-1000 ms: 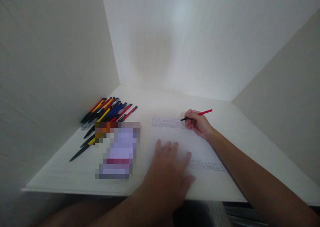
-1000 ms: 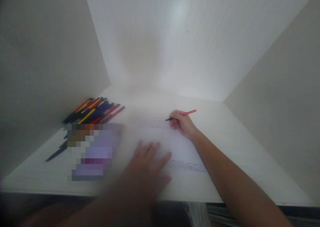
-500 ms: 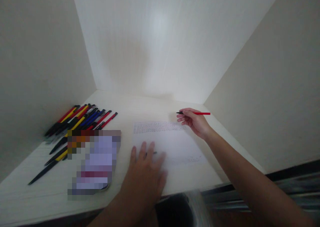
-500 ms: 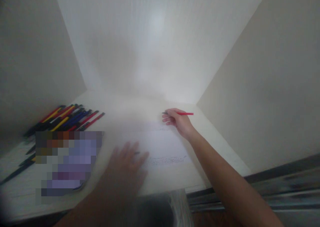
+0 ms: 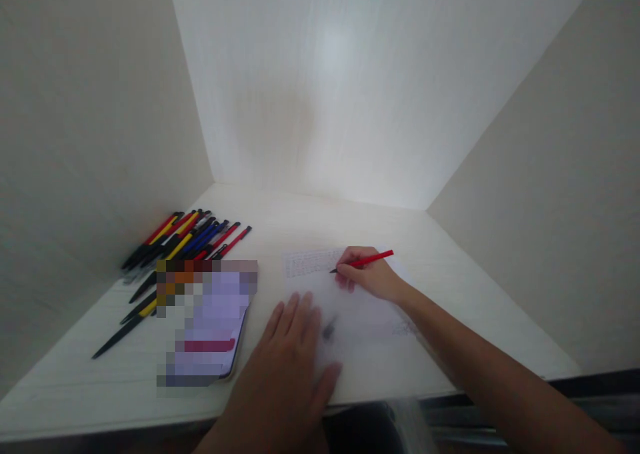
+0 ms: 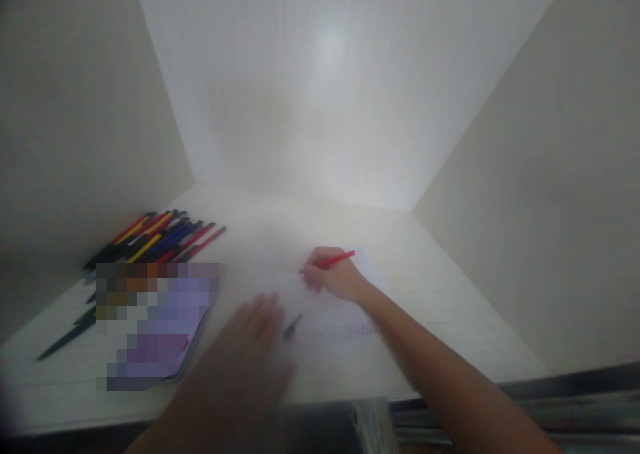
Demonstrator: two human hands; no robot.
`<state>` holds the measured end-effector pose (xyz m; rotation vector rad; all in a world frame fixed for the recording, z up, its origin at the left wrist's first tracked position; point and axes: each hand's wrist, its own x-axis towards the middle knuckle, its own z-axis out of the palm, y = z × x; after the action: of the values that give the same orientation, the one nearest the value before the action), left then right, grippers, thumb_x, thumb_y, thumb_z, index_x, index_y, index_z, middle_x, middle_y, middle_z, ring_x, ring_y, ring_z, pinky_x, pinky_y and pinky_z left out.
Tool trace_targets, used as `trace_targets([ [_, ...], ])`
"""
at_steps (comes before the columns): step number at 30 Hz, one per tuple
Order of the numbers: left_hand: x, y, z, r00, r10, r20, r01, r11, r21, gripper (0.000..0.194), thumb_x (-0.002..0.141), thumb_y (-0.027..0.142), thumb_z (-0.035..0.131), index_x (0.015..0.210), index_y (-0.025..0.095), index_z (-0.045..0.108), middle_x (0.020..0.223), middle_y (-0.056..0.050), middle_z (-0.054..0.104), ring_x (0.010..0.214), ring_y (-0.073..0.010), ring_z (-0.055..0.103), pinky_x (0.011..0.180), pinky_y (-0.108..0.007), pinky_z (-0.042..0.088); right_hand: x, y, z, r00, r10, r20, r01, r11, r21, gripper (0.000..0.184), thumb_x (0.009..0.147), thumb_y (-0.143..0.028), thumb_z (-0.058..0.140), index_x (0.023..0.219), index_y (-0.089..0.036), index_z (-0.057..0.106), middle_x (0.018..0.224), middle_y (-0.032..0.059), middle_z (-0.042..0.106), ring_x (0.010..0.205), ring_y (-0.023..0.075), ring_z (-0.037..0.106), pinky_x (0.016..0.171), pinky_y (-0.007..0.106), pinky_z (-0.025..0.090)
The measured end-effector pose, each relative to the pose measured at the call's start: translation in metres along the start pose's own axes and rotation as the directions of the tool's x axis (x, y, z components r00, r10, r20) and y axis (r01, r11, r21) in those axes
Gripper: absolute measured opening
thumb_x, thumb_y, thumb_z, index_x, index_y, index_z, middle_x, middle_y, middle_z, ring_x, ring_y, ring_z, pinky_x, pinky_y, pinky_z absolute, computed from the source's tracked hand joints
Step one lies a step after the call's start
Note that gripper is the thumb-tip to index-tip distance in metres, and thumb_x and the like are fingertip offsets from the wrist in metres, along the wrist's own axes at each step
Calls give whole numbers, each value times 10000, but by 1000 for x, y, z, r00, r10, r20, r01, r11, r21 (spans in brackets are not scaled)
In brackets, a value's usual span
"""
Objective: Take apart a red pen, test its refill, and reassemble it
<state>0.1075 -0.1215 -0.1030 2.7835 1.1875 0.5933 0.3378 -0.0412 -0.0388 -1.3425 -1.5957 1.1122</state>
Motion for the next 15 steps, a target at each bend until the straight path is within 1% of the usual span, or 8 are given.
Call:
trace_targets([
  [1, 0, 1, -1, 1000, -3, 7, 3, 1000, -4, 643, 890, 480, 514, 1418, 120, 447, 1523, -210, 364, 1420, -390, 301, 1123, -579, 316, 6, -5, 12, 999, -15, 46, 16, 1000, -19, 102, 808, -242, 651, 738, -168, 640, 634, 23, 692, 491, 105, 595, 465, 230, 476],
  [3, 1, 3, -7, 1000, -6, 14, 7, 1000, -12, 646, 882, 457, 523, 1427, 123, 427, 1518, -203, 374, 1415, -389, 309, 1112, -582, 336, 19, -9, 35, 995, -52, 81, 57, 996, -62, 112, 820, -245, 633, 734, -173, 635, 620, 5, 673, 478, 91, 566, 441, 209, 429],
  [6, 3, 7, -20, 999, -44, 3, 44, 998, -39, 654, 861, 433, 542, 1424, 126, 417, 1526, -206, 351, 1408, -392, 314, 1101, -580, 358, 30, -7, 57, 986, -136, 99, 146, 984, -97, 84, 799, -200, 633, 720, -173, 637, 631, -2, 663, 541, 96, 574, 505, 214, 439],
  [8, 5, 10, -25, 996, -87, 14, 87, 993, -83, 650, 824, 417, 570, 1400, 148, 436, 1503, -193, 380, 1395, -388, 333, 1092, -570, 378, 31, -5, 63, 980, -175, 93, 186, 975, -122, 72, 794, -185, 629, 724, -173, 639, 634, -4, 658, 558, 100, 567, 525, 221, 433],
  [10, 6, 11, -28, 994, -107, 34, 111, 986, -126, 648, 795, 399, 585, 1384, 167, 445, 1474, -177, 416, 1387, -383, 342, 1086, -568, 388, 30, -5, 64, 976, -197, 97, 212, 962, -174, 73, 799, -186, 623, 730, -174, 642, 636, -5, 653, 560, 101, 550, 522, 224, 413],
  [12, 7, 11, -28, 993, -108, 48, 114, 982, -150, 645, 798, 386, 575, 1388, 167, 434, 1471, -171, 420, 1392, -382, 332, 1089, -573, 384, 28, -6, 63, 968, -223, 113, 244, 942, -229, 91, 806, -189, 617, 721, -173, 643, 639, -4, 646, 565, 102, 537, 525, 227, 400],
  [15, 5, 10, -27, 995, -81, 56, 89, 985, -146, 658, 819, 395, 552, 1411, 148, 405, 1505, -183, 377, 1409, -387, 303, 1098, -584, 368, 28, -8, 61, 963, -236, 130, 263, 929, -260, 117, 822, -191, 598, 710, -174, 629, 647, -4, 640, 584, 105, 537, 542, 232, 399],
])
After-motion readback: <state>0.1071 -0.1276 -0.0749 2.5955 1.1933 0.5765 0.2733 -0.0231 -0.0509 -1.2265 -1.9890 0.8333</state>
